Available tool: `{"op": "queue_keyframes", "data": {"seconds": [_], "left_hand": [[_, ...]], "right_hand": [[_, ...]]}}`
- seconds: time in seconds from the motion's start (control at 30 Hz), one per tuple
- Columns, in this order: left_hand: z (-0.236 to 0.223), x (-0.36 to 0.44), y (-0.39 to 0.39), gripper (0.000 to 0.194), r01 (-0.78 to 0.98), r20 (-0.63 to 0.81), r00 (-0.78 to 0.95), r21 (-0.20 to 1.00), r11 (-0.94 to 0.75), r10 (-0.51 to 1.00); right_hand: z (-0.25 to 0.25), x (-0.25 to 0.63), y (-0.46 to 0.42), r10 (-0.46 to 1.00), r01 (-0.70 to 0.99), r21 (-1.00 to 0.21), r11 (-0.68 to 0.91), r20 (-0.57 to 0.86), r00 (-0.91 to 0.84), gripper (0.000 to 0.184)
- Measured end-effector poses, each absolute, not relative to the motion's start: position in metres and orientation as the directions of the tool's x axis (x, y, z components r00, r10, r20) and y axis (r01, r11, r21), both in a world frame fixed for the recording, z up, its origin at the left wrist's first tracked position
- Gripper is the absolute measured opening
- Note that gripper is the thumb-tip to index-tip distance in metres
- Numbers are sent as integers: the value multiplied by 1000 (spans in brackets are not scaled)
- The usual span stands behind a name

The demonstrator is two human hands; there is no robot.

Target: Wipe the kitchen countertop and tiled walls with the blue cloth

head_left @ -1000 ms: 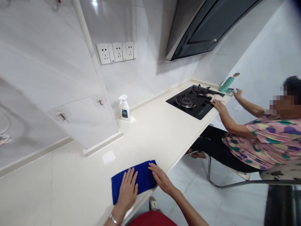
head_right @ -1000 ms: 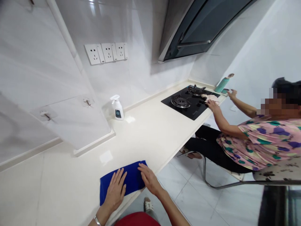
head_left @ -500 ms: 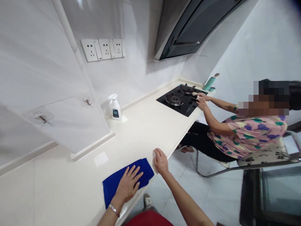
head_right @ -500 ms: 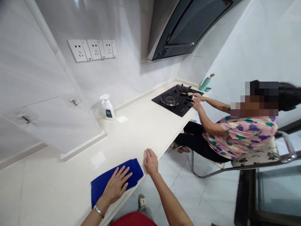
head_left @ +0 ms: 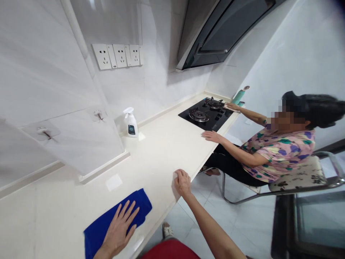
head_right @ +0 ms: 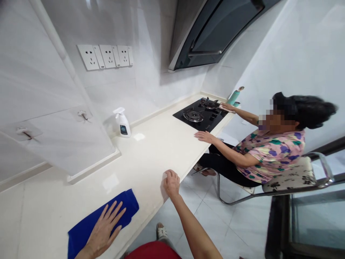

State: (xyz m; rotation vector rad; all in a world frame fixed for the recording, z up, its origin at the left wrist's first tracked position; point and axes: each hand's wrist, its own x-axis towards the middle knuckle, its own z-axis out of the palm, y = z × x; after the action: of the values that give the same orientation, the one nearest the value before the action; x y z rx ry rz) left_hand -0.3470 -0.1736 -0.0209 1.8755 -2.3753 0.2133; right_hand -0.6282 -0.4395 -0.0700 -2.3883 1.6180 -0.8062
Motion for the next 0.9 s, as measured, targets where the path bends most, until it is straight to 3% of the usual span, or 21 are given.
{"op": "queue_keyframes", "data": {"seconds": [0.27,0.67,0.9], "left_hand": [[-29,-407,-178,62,-976,209,-215,-64,206,-954],[-34,-472,-259,58,-927,154,-231,265,266,-961],[-41,-476,-275,58,-902,167,-234,330,278,-958]], "right_hand": [[-64,-616,-434,-911,-853,-376,-362,338,238,37],[-67,-618,-433,-922,-863,-384,-329,327,206,35],[-70,-622,-432,-916,-873,-353,-338,337,218,33]]}}
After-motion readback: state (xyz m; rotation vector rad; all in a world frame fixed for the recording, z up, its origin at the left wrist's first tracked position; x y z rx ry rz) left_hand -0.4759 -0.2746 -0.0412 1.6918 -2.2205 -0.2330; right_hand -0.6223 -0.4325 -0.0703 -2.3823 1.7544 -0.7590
